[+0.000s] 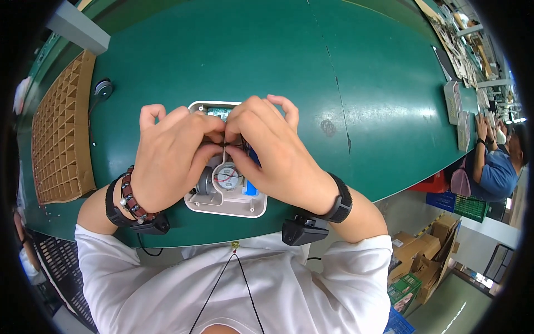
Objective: The person assembles a device by placing a speaker into a plastic housing, connecting its wires to a circuit board, and securing them with tape. They repeat this process for a second device.
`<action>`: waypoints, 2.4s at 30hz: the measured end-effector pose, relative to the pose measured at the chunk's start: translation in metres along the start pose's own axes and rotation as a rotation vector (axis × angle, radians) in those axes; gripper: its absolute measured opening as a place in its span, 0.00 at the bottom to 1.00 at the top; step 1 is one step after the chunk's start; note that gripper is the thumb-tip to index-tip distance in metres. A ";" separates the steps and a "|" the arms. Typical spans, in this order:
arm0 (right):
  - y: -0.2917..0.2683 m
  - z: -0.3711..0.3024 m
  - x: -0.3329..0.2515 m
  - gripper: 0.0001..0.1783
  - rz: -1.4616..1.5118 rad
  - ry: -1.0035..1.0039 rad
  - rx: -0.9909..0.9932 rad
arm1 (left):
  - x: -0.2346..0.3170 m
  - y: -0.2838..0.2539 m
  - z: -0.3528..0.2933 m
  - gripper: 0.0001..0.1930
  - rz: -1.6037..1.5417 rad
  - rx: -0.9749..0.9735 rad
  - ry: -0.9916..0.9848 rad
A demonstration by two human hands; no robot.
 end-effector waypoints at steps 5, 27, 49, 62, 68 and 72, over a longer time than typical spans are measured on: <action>0.000 0.007 -0.017 0.16 -0.161 -0.098 0.034 | -0.001 -0.013 -0.004 0.13 0.118 -0.061 0.029; 0.012 -0.002 -0.021 0.20 -0.412 -0.123 -0.151 | 0.018 0.005 -0.027 0.04 0.308 -0.034 0.191; 0.065 -0.050 -0.077 0.25 -0.565 -0.590 -0.140 | 0.109 -0.077 -0.066 0.08 0.180 0.389 0.558; 0.010 -0.018 0.001 0.19 -0.779 -0.146 -0.210 | 0.092 -0.031 -0.063 0.04 0.037 0.586 0.630; -0.059 0.005 0.048 0.22 -1.036 -0.097 -0.016 | 0.041 0.011 -0.042 0.06 -0.129 0.397 0.402; -0.131 0.002 0.106 0.27 -1.134 0.078 0.090 | 0.009 0.063 -0.024 0.05 -0.382 -0.160 0.151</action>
Point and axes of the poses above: each hand's wrist, its own z-axis towards the middle knuckle, its own y-axis out of the palm, x = y × z, the point moved 10 cm from there along z, towards the middle knuckle, and after that the axes turned 12 degrees about z, right-handed, at the moved point
